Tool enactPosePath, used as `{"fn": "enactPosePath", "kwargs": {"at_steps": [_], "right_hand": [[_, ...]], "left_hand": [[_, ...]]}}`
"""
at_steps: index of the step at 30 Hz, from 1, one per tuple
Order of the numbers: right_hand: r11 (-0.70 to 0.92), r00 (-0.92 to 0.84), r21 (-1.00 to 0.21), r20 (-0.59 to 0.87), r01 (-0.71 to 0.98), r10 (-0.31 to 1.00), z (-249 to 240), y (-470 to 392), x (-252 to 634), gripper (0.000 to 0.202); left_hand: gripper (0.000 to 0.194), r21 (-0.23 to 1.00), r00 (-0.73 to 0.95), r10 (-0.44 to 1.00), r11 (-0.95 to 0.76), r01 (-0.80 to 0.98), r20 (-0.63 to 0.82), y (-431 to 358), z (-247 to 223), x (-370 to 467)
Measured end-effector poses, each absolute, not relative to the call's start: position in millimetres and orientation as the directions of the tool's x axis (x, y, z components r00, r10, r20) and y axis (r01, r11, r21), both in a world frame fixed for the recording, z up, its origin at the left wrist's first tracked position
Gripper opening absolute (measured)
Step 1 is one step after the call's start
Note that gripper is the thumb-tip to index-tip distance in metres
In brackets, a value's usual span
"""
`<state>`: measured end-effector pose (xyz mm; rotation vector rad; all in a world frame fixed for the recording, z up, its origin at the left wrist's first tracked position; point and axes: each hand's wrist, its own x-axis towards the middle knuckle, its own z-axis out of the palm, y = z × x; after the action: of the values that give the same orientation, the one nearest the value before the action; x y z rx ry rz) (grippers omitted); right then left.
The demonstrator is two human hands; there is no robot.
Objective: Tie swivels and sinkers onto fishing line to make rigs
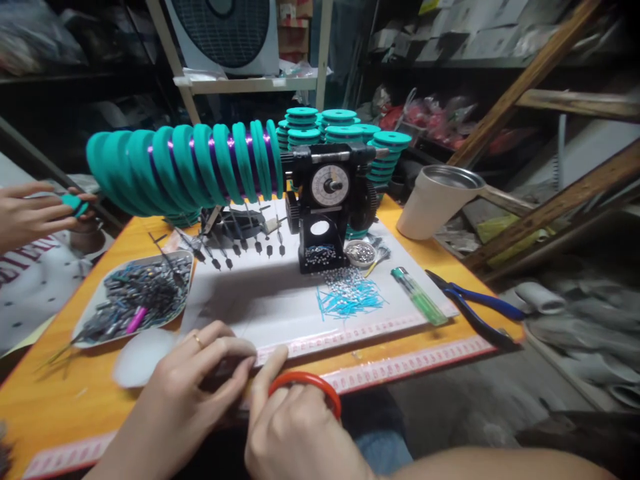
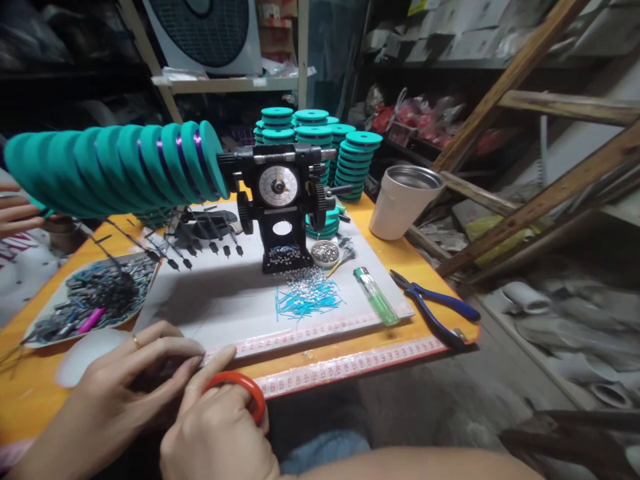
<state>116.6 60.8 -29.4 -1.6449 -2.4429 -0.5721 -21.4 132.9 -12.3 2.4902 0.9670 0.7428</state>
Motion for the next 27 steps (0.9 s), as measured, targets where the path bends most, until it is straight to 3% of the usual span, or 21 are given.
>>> {"fn": "enactPosePath", "kwargs": {"at_steps": [6,13,18,21,24,27], "right_hand": [[0.416,-0.488,0.276,0.291,0.866,0.823,1,53,147,0.037],[0.411,-0.490,0.292,0.296,0.864,0.820,3,52,147,0.034],[0.411,-0.488,0.314,0.229,0.856,0.842,-6,47,166,0.047],[0.422,-0.437,0.118,0.311,0.899,0.844,-20,40,182,0.046],[0.422,-0.328,-0.335,0.302,0.843,0.895,-34,31,184,0.032],[0.296,-0.277,-0.666,0.137,0.684,0.951,-37,27,172,0.053]], "left_hand": [[0.013,0.482,0.601,0.704,-0.705,0.521,0.380,131,-7,-15],[0.014,0.456,0.591,0.723,-0.687,0.565,0.357,131,-7,-13],[0.014,0.410,0.587,0.739,-0.672,0.616,0.330,131,-6,-12],[0.013,0.419,0.541,0.719,-0.694,0.586,0.436,125,-6,-12],[0.015,0.443,0.427,0.674,-0.728,0.522,0.603,111,-6,-12],[0.020,0.534,0.331,0.703,-0.701,0.473,0.630,95,-6,-9]]}}
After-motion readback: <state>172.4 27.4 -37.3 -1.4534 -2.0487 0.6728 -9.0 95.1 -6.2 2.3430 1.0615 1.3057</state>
